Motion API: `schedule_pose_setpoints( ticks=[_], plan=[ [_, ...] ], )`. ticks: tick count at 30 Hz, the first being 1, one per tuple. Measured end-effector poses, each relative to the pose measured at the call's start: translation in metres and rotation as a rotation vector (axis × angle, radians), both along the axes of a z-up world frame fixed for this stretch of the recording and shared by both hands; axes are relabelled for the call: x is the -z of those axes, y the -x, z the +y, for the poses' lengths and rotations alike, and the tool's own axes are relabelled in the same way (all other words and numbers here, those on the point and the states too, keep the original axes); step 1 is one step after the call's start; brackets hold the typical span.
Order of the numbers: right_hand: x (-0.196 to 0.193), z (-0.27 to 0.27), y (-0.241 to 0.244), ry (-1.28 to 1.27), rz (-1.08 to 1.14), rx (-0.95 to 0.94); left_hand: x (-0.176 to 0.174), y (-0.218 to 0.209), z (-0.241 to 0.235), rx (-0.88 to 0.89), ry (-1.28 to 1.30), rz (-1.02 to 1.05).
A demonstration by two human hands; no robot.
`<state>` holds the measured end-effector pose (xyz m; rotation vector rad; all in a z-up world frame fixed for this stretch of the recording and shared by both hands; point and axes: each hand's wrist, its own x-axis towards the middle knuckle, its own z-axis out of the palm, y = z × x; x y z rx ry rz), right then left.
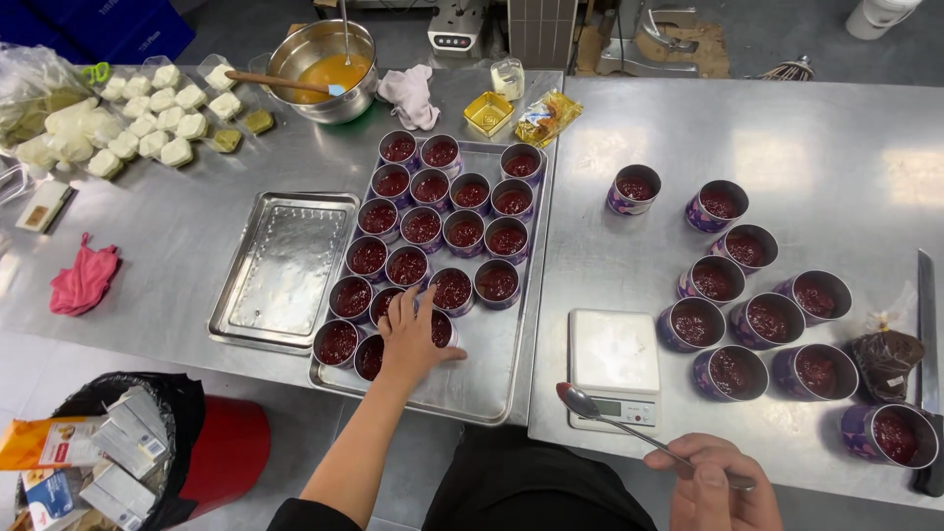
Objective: Using a spoon to distribute red filling or topping into small dessert cups on a tray.
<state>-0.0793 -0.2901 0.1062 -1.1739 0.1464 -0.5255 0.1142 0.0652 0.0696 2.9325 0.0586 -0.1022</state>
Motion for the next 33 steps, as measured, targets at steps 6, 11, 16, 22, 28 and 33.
schedule_pose_setpoints(
  ticks=[6, 11, 16, 22, 28, 33],
  plan=[
    [0.018, 0.016, 0.000, 0.022, 0.032, 0.093, 0.021, -0.113, 0.014, 0.145, 0.189, -0.174],
    [0.083, 0.000, 0.019, -0.016, 0.031, 0.126, 0.020, -0.220, -0.008, 0.174, 0.177, -0.105],
    [0.131, 0.000, 0.045, -0.015, -0.045, 0.182, 0.024, -0.281, -0.034, 0.177, -0.105, 0.217],
    [0.078, 0.030, 0.042, -0.037, -0.060, 0.186, 0.026, -0.298, -0.049, 0.178, -0.236, 0.278],
    [0.021, 0.075, 0.022, -0.025, 0.096, 0.310, -0.010, -0.285, -0.037, 0.155, -0.040, 0.098],
    [-0.023, 0.077, -0.002, -0.043, 0.021, 0.293, -0.080, -0.180, -0.016, 0.267, 0.333, 0.029]
  ],
)
